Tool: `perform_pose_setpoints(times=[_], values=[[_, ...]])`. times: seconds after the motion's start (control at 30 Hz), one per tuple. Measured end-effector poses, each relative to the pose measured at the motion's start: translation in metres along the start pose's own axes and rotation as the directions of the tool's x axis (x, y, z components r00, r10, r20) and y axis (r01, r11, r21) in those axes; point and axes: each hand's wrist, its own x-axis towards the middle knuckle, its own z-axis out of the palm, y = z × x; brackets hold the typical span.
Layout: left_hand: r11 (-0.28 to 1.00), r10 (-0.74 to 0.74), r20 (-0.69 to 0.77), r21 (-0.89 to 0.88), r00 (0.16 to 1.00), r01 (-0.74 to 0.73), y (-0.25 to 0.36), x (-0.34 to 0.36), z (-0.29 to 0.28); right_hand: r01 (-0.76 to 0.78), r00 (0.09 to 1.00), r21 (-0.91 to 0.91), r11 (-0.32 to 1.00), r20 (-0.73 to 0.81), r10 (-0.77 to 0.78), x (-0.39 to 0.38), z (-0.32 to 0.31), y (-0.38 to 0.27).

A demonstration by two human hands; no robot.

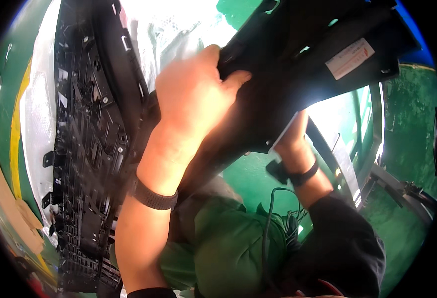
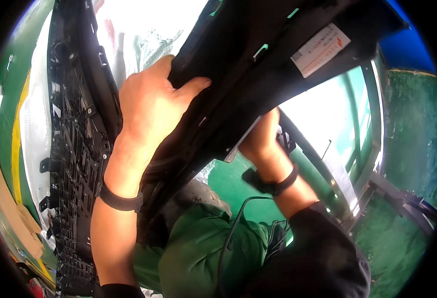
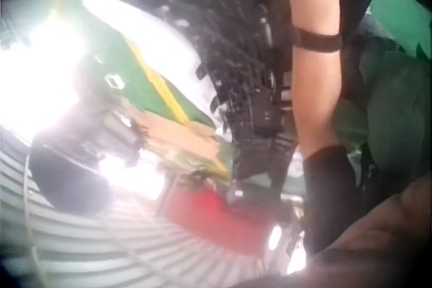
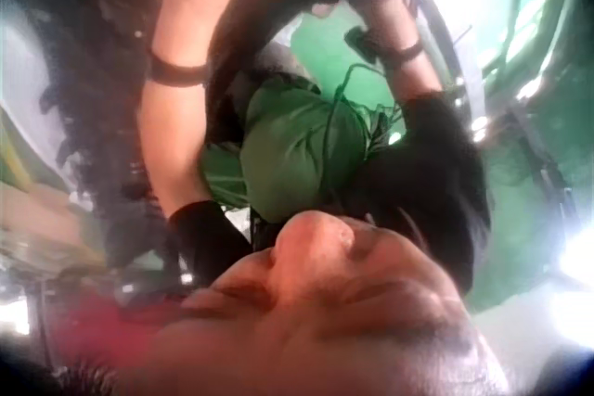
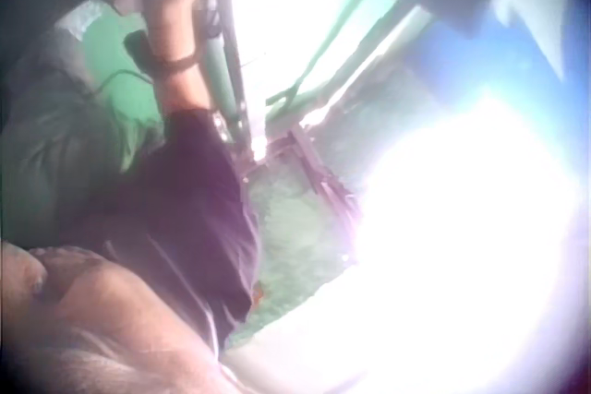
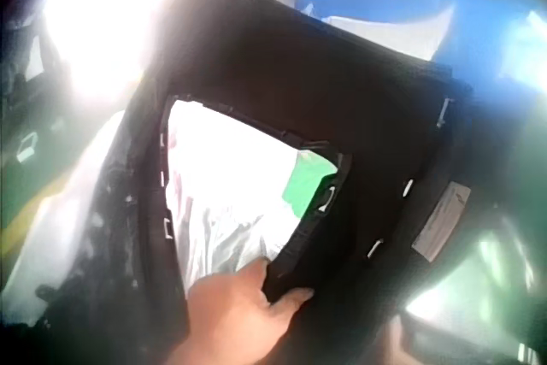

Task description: The person attaches a plastic component to a car bumper using a power drill to drive screws and then snaps a side trim piece into place.

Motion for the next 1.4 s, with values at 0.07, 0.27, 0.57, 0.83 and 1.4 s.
perform_pose_setpoints(times=[0.07, 0.27, 0.57, 0.83, 1.4], values=[[0.999, 0.043, -0.019, -0.020, 0.999, -0.043, -0.001, 0.001, 0.003, 0.001, 0.999, -0.013, 1.000, 0.050, -0.001, -0.003, -0.005, 0.020], [0.998, 0.042, -0.094, 0.042, 0.995, -0.038, 0.002, -0.006, 0.008, 0.009, 0.993, -0.064, 0.998, 0.121, -0.001, 0.004, -0.001, 0.041], [1.000, 0.025, -0.123, 0.008, 0.992, -0.025, 0.002, -0.007, 0.013, 0.022, 0.993, -0.114, 0.993, 0.119, -0.008, 0.002, -0.011, 0.039], [1.000, 0.008, -0.134, -0.021, 0.991, -0.011, 0.001, -0.008, 0.017, 0.035, 0.994, -0.138, 0.990, 0.107, -0.021, -0.004, -0.019, 0.035], [0.998, 0.069, -0.155, 0.011, 0.985, -0.068, -0.080, -0.053, -0.038, 0.043, 0.989, -0.150, 0.988, 0.145, -0.021, -0.010, -0.015, 0.048]])
